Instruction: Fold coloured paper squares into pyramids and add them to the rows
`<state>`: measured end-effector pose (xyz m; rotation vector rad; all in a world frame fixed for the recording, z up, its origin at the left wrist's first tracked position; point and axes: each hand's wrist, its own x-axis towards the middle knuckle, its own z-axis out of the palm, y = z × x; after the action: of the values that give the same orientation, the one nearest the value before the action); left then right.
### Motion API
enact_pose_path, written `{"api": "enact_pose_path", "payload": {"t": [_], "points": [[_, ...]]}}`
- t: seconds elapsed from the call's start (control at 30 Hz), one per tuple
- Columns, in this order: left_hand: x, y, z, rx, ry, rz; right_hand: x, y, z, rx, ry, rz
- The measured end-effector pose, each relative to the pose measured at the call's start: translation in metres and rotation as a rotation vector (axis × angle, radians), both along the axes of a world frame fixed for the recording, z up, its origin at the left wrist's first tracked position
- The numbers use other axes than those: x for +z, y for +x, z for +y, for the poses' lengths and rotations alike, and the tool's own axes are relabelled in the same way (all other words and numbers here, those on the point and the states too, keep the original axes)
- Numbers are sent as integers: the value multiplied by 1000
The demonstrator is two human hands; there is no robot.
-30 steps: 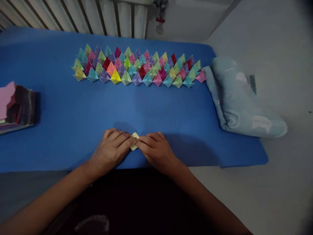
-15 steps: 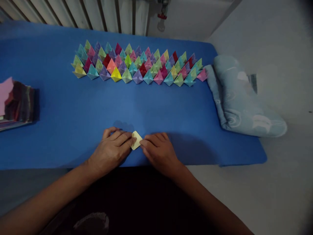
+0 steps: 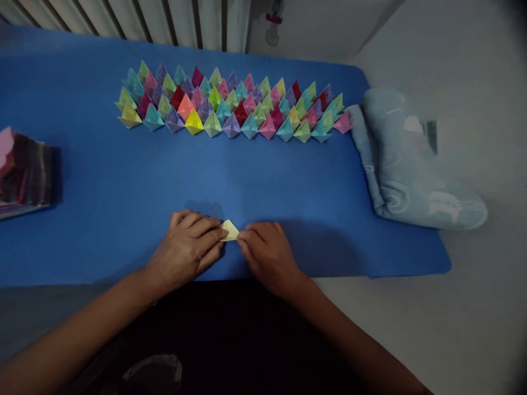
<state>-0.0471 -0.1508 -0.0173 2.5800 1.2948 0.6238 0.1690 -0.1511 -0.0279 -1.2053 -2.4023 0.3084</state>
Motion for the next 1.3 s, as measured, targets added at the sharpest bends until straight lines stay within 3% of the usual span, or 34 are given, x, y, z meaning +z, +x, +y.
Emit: {"api": "enact_pose_path", "payload": {"t": [0.4,0.6,1.03,1.3], "points": [[-1,11,9,95,-10,-25,5,-14,5,-112,-48,21],[-2,18,10,185,-92,-21,7,-17,7,-151,-94,2],[8,24,12,290,-235,65,27,-24,15,-162,-242,-208],[10,22,13,341,-256,135,29,-25,17,-159,-280,-227]]}}
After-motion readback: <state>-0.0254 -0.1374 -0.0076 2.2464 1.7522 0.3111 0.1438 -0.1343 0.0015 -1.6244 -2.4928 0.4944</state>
